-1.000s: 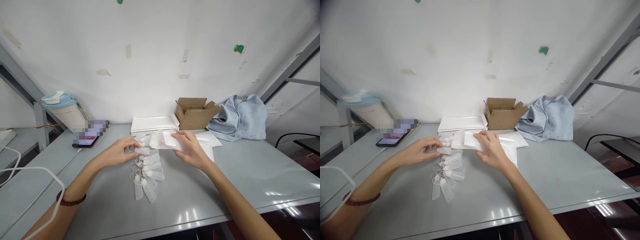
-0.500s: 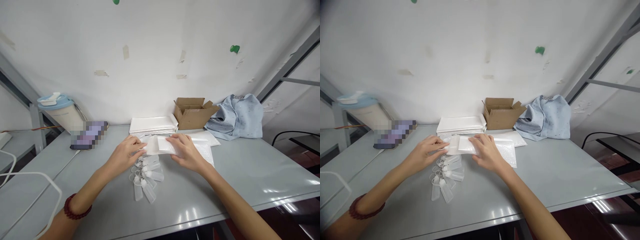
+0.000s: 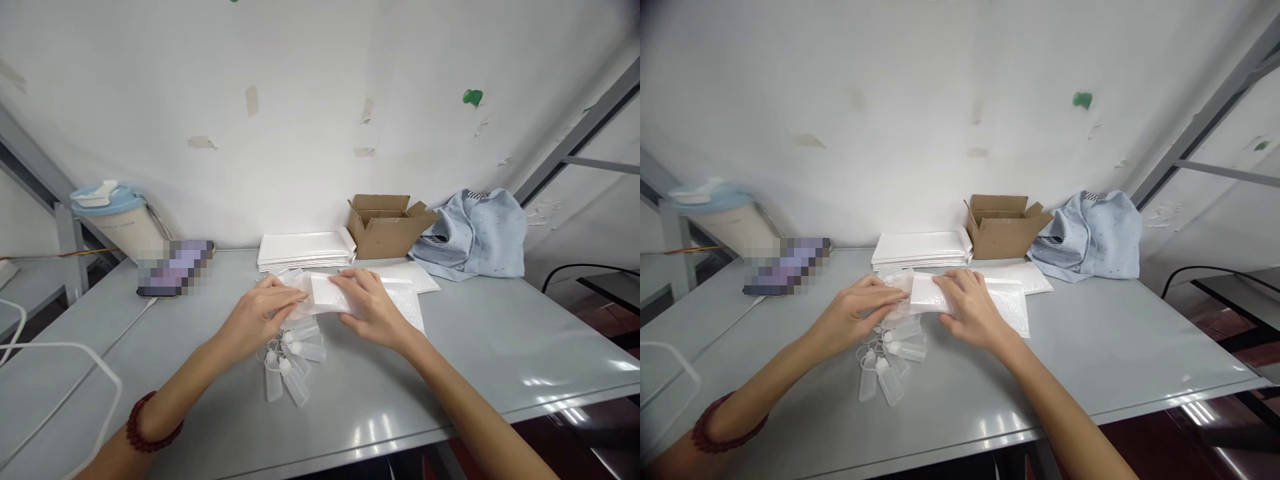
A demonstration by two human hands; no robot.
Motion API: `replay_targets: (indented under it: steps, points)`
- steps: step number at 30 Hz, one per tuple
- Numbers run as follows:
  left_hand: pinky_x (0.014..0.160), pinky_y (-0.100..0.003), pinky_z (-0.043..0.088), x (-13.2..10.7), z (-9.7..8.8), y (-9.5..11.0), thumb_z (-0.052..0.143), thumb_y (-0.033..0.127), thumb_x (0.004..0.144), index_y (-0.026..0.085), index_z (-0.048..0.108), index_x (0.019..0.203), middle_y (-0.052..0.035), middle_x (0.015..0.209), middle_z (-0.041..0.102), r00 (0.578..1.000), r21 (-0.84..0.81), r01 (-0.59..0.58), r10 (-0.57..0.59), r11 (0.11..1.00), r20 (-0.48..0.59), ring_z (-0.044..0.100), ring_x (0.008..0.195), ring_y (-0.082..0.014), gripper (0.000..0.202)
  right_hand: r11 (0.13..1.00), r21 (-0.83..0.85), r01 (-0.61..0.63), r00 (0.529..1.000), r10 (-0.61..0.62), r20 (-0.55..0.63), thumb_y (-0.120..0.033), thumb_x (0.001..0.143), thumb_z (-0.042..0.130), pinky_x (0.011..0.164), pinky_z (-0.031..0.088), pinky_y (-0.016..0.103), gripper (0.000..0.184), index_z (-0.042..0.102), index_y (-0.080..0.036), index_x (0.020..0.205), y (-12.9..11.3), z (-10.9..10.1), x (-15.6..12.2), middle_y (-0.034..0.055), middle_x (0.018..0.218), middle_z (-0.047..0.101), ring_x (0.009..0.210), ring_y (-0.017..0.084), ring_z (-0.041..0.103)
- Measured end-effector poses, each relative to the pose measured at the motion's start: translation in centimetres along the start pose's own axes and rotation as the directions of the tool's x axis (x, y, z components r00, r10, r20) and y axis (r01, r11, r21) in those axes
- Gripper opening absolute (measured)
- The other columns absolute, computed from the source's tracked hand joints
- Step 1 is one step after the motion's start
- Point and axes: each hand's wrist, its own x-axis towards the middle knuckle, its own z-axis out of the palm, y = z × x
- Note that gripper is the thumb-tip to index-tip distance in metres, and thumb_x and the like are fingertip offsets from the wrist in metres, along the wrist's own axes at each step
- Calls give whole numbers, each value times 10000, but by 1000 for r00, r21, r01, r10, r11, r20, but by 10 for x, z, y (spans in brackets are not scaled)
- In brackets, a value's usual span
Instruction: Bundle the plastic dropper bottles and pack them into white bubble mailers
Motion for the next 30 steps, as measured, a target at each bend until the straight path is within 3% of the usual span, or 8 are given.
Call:
replay_targets:
  steps: [3, 5, 7, 9, 11, 13, 19, 30]
  points:
    - [627, -279, 477, 4, -7, 7, 568, 241, 853, 211, 716, 966, -45, 906, 722, 970, -39, 173, -177, 984, -165, 555, 786, -179, 189, 999, 13, -39, 999, 39, -23, -166, 745, 564, 936, 369, 467, 532, 469, -181, 1268, 4, -2, 1, 136, 1162, 513, 1112, 276, 492]
    - [601, -270, 469, 6, -12, 11, 603, 323, 819, 205, 702, 951, -44, 896, 694, 902, -113, 346, -363, 932, -232, 554, 739, -166, 202, 999, 23, -40, 998, 41, -39, -175, 752, 568, 932, 374, 455, 526, 469, -188, 1269, 5, -4, 1, 130, 1159, 515, 1102, 270, 501]
    - [595, -264, 467, 9, -16, 12, 645, 380, 772, 204, 686, 975, -40, 911, 673, 836, -227, 489, -527, 842, -153, 556, 724, -159, 273, 999, 33, -15, 998, 17, -64, -177, 751, 568, 925, 378, 445, 533, 464, -197, 1273, 4, -5, 1, 124, 1155, 515, 1098, 267, 504]
    - [590, -265, 462, 10, -19, 10, 673, 407, 737, 196, 685, 972, -41, 903, 668, 796, -324, 584, -603, 744, 50, 560, 701, -156, 316, 999, 36, 16, 995, -12, -99, -172, 744, 566, 921, 379, 439, 548, 457, -207, 1280, 2, -7, 1, 118, 1156, 513, 1104, 268, 500]
    - [586, -271, 449, 10, -21, 7, 676, 417, 730, 177, 696, 902, -34, 815, 661, 763, -391, 642, -600, 659, 239, 538, 628, -140, 296, 998, 34, 45, 991, -40, -126, -163, 737, 563, 917, 380, 436, 560, 452, -214, 1284, 0, -8, 0, 114, 1153, 512, 1106, 269, 497]
    - [591, -272, 436, 10, -19, 5, 674, 413, 733, 165, 696, 822, -12, 713, 633, 741, -439, 668, -591, 600, 319, 508, 569, -123, 264, 998, 25, 66, 989, -62, -131, -160, 735, 558, 910, 383, 440, 584, 435, -225, 1302, -1, -8, 0, 113, 1152, 512, 1101, 272, 499]
    - [561, -251, 407, 9, -7, 10, 699, 377, 712, 168, 594, 655, 38, 586, 556, 731, -475, 676, -594, 563, 336, 504, 512, -108, 240, 994, -2, 110, 987, -110, -118, -157, 750, 532, 850, 412, 454, 742, 261, -251, 1434, 0, -7, 0, 118, 1130, 512, 1030, 275, 514]
    - [505, -243, 394, 10, -2, 21, 647, 428, 737, 156, 613, 674, 31, 568, 536, 736, -447, 674, -582, 588, 345, 485, 483, -110, 282, 986, 39, 163, 976, -155, -150, -150, 753, 548, 821, 426, 431, 700, 313, -252, 1405, -9, -2, 1, 101, 1074, 512, 972, 248, 513]
